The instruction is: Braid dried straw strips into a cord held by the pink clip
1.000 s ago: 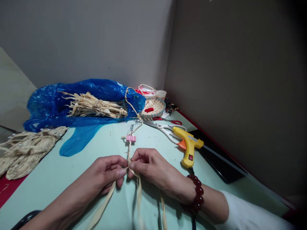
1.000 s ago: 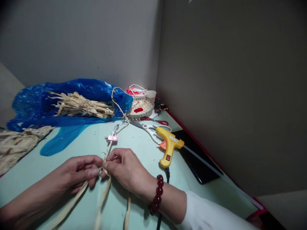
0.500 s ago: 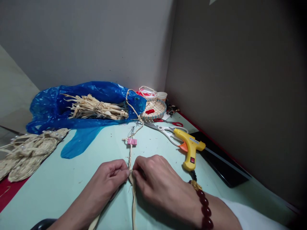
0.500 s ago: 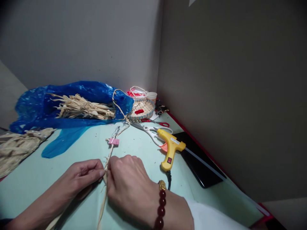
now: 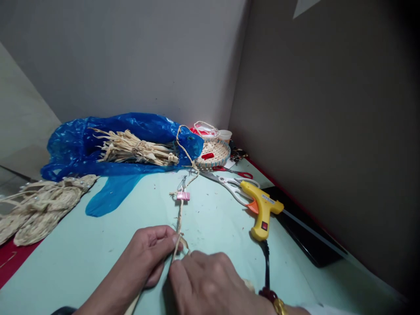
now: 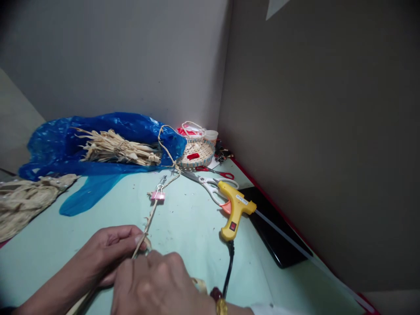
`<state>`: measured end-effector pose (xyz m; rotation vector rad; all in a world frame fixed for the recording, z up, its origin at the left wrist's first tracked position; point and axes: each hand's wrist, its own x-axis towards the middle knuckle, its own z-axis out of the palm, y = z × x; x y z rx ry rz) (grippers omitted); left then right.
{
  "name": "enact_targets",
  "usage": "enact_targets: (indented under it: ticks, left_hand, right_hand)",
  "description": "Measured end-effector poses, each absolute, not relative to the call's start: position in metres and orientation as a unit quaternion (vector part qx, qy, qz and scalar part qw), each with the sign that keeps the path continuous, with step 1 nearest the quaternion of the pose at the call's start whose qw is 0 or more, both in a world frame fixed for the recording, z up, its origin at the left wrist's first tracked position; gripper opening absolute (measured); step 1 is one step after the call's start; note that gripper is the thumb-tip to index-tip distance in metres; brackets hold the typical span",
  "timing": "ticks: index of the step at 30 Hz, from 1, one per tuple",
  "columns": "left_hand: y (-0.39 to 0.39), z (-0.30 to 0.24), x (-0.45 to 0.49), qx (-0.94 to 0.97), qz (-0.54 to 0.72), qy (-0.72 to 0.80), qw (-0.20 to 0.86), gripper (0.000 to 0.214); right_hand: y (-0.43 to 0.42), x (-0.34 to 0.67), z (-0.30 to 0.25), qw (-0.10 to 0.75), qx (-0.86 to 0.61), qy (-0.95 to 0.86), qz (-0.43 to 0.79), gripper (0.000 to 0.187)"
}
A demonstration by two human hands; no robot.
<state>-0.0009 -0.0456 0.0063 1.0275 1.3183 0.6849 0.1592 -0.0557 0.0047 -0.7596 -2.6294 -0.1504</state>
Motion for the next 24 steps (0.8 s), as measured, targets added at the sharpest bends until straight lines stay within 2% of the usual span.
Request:
enact_targets:
  ticks: [4,7,10,14,16,20,24]
  left_hand:
    - [-0.045,0.002,-0.005,0.409,0.321,0.526,0.674,0.036]
    - [-0.046,0.005,-0.005,0.415,0.320,0.524,0.671,0.036]
    - [-0.048,0.011,-0.004,0.436,0.322,0.540,0.644,0.038]
    - [-0.051,0.020,-0.003,0.455,0.322,0.542,0.629,0.037]
    - [-0.051,0.023,-0.002,0.455,0.324,0.545,0.625,0.035]
    - [-0.049,0.027,0.000,0.481,0.309,0.543,0.615,0.035]
    - [-0.049,0.026,0.000,0.481,0.296,0.567,0.600,0.037]
  right_hand:
    - [-0.057,0.156,0.000,0.213,-0.237,-0.943,-0.097,0.007]
    - [-0.052,0.158,0.007,0.210,-0.221,-0.951,-0.059,0.008]
    - [-0.045,0.166,0.024,0.236,-0.295,-0.924,0.063,0.018]
    - [-0.032,0.178,0.044,0.290,-0.413,-0.833,0.226,0.021]
    - [-0.025,0.181,0.045,0.267,-0.414,-0.804,0.332,0.032]
    - [-0.014,0.181,0.035,0.188,-0.340,-0.745,0.543,0.015]
    - [-0.009,0.178,0.032,0.169,-0.368,-0.699,0.589,0.015]
